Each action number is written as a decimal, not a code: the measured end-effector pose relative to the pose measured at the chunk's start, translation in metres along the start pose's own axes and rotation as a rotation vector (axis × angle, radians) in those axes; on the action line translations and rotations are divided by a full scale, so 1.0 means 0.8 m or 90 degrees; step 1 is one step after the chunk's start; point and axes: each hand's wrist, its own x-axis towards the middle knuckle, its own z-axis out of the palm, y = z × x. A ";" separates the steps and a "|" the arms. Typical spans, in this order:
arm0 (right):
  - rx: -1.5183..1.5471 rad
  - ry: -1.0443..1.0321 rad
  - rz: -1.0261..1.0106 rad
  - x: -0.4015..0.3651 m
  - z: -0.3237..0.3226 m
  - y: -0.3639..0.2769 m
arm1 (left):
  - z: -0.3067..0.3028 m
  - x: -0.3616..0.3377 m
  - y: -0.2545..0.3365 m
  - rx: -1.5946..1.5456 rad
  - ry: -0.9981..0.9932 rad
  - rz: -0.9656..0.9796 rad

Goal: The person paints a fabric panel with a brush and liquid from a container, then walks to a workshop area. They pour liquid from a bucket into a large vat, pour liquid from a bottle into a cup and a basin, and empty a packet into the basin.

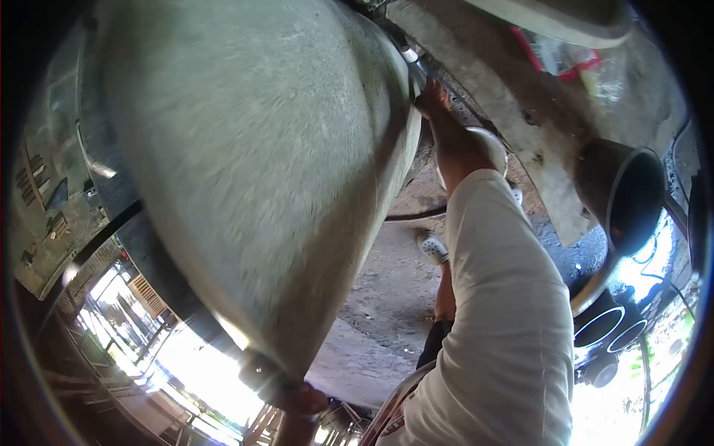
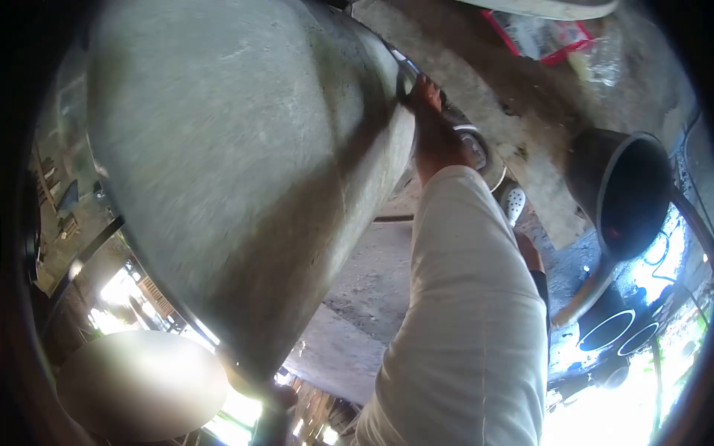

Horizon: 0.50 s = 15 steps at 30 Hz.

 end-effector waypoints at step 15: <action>-0.016 0.135 -0.133 0.087 0.032 0.033 | 0.019 -0.004 -0.009 0.011 0.014 -0.103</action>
